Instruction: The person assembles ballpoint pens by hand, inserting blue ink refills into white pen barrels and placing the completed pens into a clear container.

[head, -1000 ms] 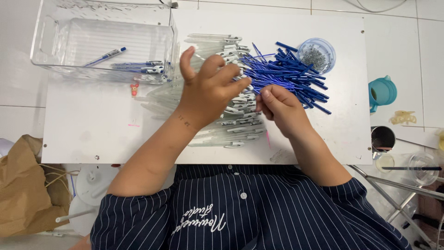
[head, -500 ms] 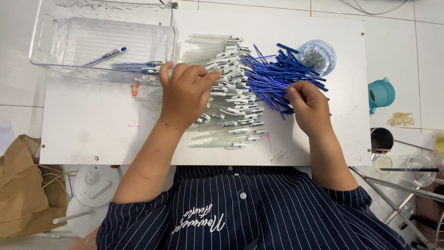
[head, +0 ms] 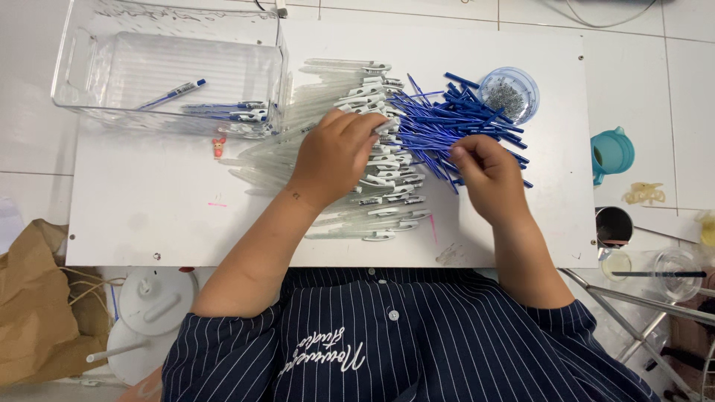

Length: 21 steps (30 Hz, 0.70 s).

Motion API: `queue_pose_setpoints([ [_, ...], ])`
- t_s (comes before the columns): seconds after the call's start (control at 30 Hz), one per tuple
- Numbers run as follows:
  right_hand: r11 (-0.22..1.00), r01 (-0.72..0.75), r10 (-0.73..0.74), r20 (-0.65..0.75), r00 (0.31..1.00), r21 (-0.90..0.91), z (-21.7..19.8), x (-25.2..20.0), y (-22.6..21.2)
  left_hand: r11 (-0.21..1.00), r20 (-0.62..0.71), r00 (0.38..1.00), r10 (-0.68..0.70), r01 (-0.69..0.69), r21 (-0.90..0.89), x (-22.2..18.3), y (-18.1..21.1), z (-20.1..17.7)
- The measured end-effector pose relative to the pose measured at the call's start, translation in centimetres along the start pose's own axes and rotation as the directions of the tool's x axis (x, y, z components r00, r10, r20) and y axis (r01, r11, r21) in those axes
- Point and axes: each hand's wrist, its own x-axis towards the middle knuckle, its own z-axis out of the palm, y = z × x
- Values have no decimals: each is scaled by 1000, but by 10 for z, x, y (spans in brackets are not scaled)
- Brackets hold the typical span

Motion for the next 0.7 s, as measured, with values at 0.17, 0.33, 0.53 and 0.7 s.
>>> queue_pose_setpoints([
  [0.17, 964, 63, -86, -78, 993, -259, -12, 9, -11, 999, -76, 997, -31, 29, -32, -4, -17, 4],
  [0.33, 900, 261, -315, -106, 943, -348, -4, 7, -10, 982, -56, 998, -30, 19, -188, -2, 4, 10],
  [0.53, 910, 415, -415, -30, 909, -17, 26, -4, -40, 881, -43, 997, -58, 31, -473, -2, 37, 20],
  [0.7, 881, 473, -473, -49, 880, -18, 25, -2, -47, 904, -23, 998, -62, 46, -426, -6, 32, 16],
])
